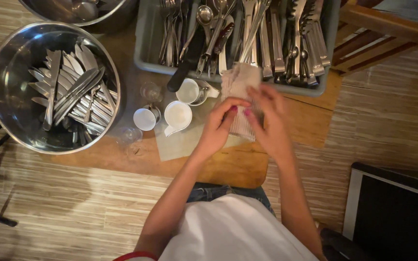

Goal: Polishing silverware with a cloth and preparing a wine bottle for service.

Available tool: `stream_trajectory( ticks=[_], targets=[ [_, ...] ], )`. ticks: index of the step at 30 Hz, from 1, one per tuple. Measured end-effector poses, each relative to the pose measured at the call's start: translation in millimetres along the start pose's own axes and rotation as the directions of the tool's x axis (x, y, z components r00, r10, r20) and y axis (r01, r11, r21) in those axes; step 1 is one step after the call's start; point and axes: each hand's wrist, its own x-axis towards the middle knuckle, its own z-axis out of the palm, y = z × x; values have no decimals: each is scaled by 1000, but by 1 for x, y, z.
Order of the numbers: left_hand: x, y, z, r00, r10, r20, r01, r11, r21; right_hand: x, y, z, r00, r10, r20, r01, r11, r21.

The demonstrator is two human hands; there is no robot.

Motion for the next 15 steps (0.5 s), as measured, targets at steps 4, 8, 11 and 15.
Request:
stream_trajectory(
  ticks=[4,8,11,15],
  targets=[
    [3,1,-5,994,105,-41,-107,993,-57,3,0,12,993,-27,115,17,996,86],
    [5,1,-13,998,-29,-52,25,996,-82,8,-11,21,993,47,112,-78,953,291],
    [9,9,-16,992,-40,-119,37,999,-25,10,-10,25,998,58,28,-63,965,255],
    [20,44,-21,906,377,-191,-239,830,504,7,-3,23,997,75,-31,-66,973,220]
  ],
)
